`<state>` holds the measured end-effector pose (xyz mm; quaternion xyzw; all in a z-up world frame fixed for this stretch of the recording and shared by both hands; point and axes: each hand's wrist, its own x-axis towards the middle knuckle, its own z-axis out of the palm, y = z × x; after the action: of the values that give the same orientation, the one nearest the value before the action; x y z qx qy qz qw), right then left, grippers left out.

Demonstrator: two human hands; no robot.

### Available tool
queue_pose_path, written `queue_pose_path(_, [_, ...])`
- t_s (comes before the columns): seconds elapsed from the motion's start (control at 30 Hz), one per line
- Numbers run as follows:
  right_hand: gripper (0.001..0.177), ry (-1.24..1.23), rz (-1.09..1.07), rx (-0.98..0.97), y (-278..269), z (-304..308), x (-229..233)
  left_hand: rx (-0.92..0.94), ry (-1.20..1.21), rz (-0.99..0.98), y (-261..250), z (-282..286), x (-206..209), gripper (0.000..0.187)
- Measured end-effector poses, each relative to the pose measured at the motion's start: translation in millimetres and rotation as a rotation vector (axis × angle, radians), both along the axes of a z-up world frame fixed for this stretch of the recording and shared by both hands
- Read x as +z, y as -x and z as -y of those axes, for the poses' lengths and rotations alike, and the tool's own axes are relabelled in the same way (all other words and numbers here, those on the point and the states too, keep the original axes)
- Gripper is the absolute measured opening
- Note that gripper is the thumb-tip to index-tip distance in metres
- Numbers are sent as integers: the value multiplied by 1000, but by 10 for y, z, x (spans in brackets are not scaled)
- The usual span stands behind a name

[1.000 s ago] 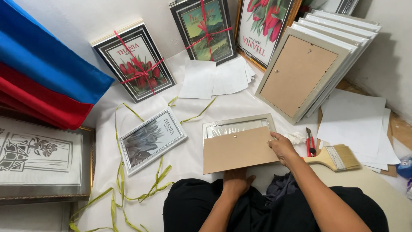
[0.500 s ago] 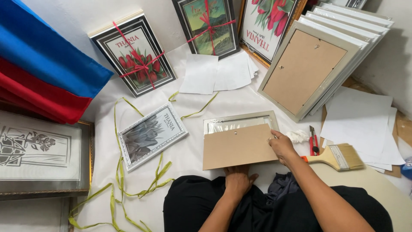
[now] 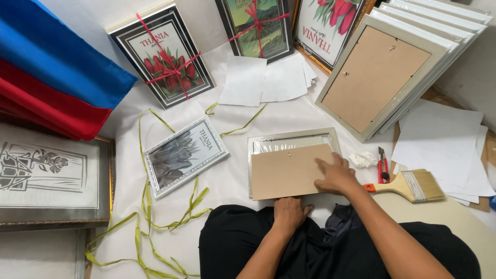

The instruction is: Assembling and finishing picture frames by inserting artwork and using a brush

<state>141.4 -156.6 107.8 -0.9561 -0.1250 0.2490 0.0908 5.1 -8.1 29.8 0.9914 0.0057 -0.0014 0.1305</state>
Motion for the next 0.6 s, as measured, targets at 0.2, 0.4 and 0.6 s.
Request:
queue_pose_path(0.2, [86,53,28,318,446,-178,21,-18,10,74,25,-34,80,49])
queue_pose_path(0.4, [66,-61,129,391,434,-244,-176,-24,-8,97,17,-43,125,48])
queue_pose_path(0.6, [62,5,214,367,374,-272,-491,-31,-152,0,-16,-22,-147,62])
